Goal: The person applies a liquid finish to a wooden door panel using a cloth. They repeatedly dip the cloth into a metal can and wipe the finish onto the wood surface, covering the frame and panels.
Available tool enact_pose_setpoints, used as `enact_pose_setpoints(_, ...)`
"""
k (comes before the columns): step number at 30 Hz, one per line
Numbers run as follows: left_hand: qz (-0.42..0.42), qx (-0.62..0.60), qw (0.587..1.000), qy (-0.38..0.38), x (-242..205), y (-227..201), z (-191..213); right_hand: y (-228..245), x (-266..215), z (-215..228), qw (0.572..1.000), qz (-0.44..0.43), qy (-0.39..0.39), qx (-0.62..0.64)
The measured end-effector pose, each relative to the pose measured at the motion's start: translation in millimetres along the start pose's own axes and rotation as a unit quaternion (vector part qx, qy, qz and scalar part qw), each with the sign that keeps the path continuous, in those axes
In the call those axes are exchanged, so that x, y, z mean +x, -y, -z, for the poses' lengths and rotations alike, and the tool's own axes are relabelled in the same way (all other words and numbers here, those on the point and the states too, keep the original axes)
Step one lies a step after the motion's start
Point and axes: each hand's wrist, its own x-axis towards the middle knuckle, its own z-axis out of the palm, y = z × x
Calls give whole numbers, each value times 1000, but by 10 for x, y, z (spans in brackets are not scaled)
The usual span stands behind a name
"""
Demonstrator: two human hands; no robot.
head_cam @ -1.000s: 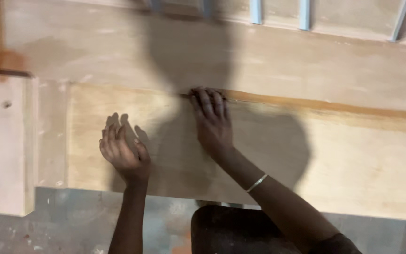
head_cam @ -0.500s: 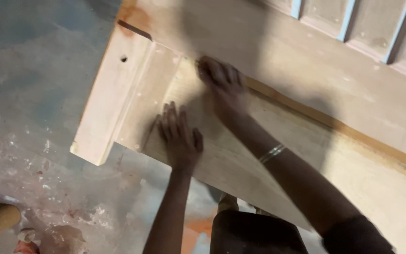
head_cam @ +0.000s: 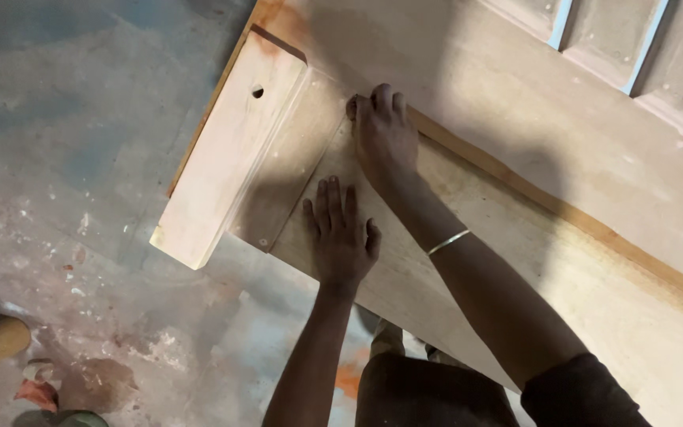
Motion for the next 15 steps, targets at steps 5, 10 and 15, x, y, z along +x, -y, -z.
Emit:
enact_pose_setpoints(5, -4, -13, 1000, -11, 66, 15, -6, -216, -246, 264, 999, -4, 2, 50)
enact_pose_setpoints(10, -1, -12, 1000, 1, 27, 17, -16, -57, -56, 40, 998, 7, -24, 56)
enact_pose_setpoints(15, -10, -2, 1000, 8, 8, -21, 14, -179, -99, 94, 996, -14, 21, 86)
